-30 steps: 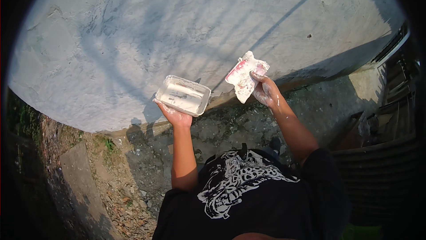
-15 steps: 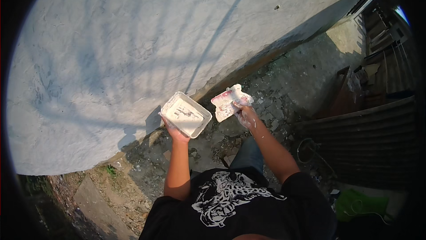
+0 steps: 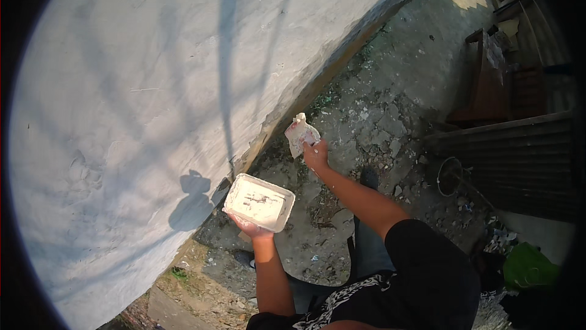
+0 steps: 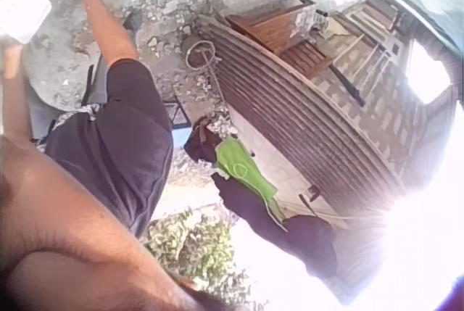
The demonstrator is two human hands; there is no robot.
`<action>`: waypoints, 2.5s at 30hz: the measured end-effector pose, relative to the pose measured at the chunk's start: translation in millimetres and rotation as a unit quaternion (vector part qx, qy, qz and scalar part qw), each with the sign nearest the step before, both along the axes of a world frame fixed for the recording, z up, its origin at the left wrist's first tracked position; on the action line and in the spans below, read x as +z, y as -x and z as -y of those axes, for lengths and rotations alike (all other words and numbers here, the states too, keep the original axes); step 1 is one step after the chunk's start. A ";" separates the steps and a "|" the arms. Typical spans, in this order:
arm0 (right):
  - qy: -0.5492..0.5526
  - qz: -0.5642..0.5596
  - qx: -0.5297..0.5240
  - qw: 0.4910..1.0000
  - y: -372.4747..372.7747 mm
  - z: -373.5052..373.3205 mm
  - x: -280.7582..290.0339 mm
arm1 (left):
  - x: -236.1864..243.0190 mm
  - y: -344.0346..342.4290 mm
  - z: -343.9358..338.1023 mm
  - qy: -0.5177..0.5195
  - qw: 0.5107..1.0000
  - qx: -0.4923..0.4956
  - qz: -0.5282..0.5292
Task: The person applies plaster to an exterior wall, repeatedly scooping compound from a plastic container onto a putty knife and spreading it onto the wall.
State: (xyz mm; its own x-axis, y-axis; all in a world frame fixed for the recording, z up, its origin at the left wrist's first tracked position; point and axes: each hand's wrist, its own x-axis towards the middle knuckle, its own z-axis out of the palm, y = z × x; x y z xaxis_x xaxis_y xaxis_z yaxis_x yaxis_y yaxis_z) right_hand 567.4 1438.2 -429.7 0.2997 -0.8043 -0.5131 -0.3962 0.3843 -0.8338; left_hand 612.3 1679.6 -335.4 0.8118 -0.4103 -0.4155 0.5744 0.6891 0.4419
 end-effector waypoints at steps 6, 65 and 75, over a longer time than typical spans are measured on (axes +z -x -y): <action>0.233 0.034 -0.095 0.967 -96.0 -5.3 -35.3 | -45.7 -30.6 -41.6 0.067 0.993 -0.090 -0.023; 0.420 0.215 0.075 0.878 -51.6 -85.2 -14.5 | -73.3 -23.8 -135.3 -0.025 0.999 0.023 0.006; 0.426 0.116 -0.031 0.897 -78.9 0.6 8.7 | -78.7 4.1 -98.4 -0.003 0.997 0.067 -0.046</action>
State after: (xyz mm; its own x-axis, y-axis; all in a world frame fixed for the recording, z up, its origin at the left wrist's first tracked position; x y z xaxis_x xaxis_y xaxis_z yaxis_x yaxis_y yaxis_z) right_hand 646.3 1437.6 -421.0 0.2608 -0.8935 0.3656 -0.1742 -0.4160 -0.8925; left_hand 608.2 1778.0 -414.1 0.8174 -0.2976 -0.4932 0.5152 0.7607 0.3948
